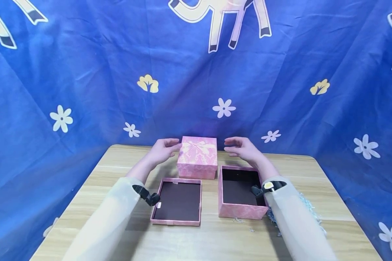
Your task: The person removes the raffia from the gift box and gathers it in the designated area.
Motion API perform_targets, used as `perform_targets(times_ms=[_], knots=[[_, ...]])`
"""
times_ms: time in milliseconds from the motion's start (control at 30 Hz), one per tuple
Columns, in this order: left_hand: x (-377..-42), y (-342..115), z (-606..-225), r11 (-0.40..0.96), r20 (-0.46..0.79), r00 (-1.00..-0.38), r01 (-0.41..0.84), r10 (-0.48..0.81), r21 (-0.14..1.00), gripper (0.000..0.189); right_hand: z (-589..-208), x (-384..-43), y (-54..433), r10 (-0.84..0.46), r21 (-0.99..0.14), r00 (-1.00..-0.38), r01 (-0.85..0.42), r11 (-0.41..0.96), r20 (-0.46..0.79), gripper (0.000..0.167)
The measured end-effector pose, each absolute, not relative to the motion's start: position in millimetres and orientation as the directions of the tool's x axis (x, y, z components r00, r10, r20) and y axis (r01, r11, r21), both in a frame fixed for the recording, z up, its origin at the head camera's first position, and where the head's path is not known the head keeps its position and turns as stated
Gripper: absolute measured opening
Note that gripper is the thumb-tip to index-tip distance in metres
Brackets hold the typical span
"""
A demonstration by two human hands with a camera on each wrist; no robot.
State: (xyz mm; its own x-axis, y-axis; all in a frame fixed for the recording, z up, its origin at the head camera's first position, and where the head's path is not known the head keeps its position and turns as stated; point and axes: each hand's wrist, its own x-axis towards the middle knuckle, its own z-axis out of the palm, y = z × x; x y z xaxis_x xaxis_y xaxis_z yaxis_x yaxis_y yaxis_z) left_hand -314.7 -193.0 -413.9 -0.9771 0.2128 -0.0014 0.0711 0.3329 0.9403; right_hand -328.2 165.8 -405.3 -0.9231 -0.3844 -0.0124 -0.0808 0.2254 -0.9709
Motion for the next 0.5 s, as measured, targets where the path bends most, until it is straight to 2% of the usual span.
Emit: perform_targets(times_ms=[267, 500], knots=[[-324, -184, -426, 0.242, -0.131, -0.967, -0.077, 0.218, 0.967, 0.056, -425, -347, 139, -0.356, -0.988, -0.924, 0.104, 0.114, -0.138, 0.05], [-332, -186, -436, 0.171, -0.176, -0.965, -0.143, 0.193, 0.975, 0.053, -437, -354, 129, -0.352, -0.968, -0.907, 0.25, -0.01, -0.231, 0.054]])
